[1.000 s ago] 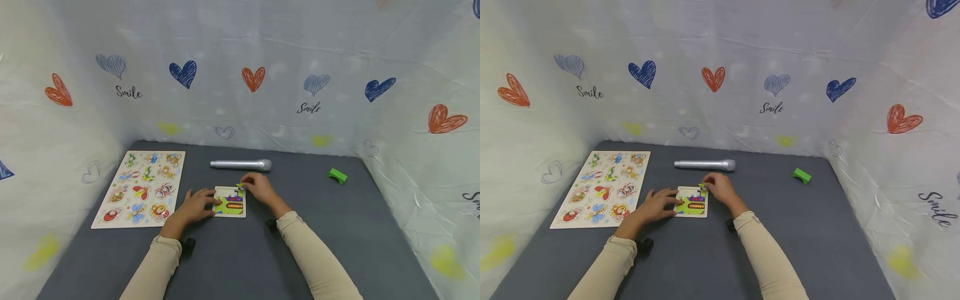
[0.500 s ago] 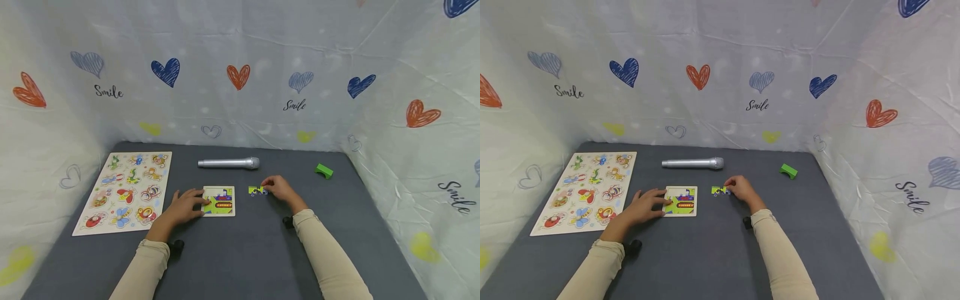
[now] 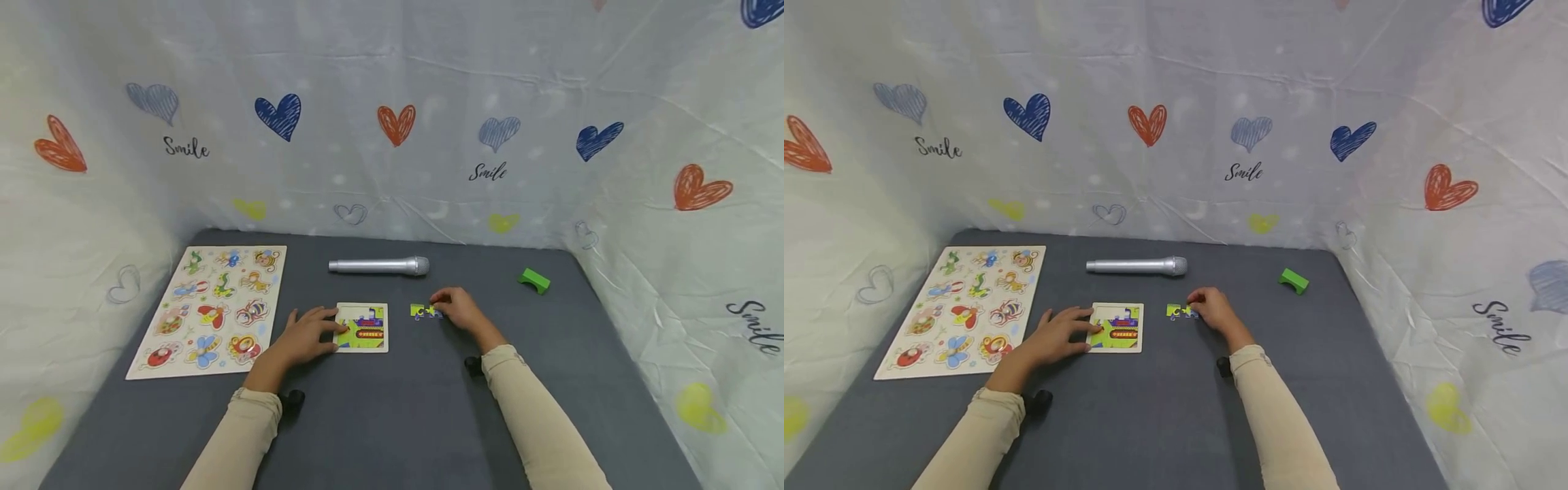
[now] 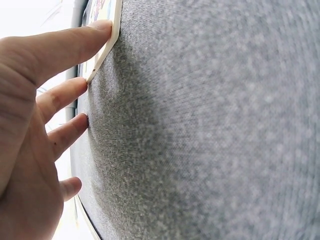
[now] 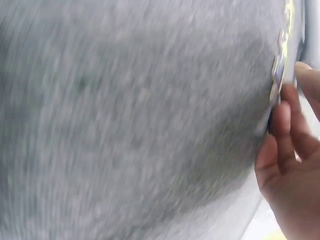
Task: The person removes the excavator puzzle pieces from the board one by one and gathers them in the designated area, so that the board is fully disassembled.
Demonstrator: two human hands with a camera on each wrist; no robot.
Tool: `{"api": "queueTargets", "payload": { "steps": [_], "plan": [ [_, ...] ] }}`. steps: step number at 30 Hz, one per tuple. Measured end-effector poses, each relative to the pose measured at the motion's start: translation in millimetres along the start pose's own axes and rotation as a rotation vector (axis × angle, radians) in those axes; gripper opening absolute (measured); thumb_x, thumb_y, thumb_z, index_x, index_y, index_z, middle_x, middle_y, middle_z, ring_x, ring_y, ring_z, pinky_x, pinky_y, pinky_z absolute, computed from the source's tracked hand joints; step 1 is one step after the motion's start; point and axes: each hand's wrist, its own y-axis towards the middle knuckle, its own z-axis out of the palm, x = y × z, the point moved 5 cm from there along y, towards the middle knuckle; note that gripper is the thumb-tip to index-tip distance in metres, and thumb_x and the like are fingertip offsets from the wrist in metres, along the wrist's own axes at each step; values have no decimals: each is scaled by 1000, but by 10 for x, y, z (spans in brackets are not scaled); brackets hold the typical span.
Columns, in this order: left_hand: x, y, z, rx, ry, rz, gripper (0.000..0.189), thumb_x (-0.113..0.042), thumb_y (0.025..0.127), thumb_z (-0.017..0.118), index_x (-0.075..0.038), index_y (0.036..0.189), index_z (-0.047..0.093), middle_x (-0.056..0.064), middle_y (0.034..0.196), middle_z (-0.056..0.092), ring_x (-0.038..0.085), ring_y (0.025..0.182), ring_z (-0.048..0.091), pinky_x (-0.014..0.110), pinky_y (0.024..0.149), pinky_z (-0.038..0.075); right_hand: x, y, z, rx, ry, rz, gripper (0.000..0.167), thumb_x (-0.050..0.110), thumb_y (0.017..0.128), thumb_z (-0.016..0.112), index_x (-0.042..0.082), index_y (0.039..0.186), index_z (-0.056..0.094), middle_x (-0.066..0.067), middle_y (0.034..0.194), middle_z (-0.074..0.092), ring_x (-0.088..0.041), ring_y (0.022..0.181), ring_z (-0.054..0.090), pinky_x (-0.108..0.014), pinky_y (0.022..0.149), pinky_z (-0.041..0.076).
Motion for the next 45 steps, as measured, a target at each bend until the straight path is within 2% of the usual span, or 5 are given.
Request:
{"api": "queueTargets", "payload": {
  "steps": [5,10,13,28,45],
  "plan": [
    [-3,31,0,1,7,12,40,-29,87,73,-23,126,68,8,151,42,37,144,28,74,108,6,399,15,162,-44,-91,-129,19,12,94,64,4,111,70,-11,109,67,-28,102,63,-43,89,49],
    [-14,33,14,11,5,-4,40,-30,87,73,-24,126,67,6,152,41,35,144,27,74,108,6,879,8,520,53,-261,-329,21,15,93,66,12,112,73,-7,106,67,-25,101,61,-48,88,46],
    [-5,14,18,8,7,-15,40,-30,87,73,-25,126,68,6,152,42,35,144,27,74,108,6,1015,3,682,98,-335,-376,22,14,92,67,16,113,73,-5,107,68,-25,102,61,-47,83,46],
    [3,5,5,5,7,-20,40,-31,87,73,-26,126,68,6,151,42,34,144,28,74,108,7,1025,18,788,148,-440,-352,25,20,93,67,24,117,70,-6,125,57,-27,116,50,-44,89,40],
    [8,-9,15,-2,11,-22,39,-30,87,73,-26,125,68,5,151,43,34,144,28,73,109,6,1047,-51,777,-33,-451,-417,17,19,93,67,23,108,71,0,117,67,-23,107,58,-45,91,41]
  ]
}}
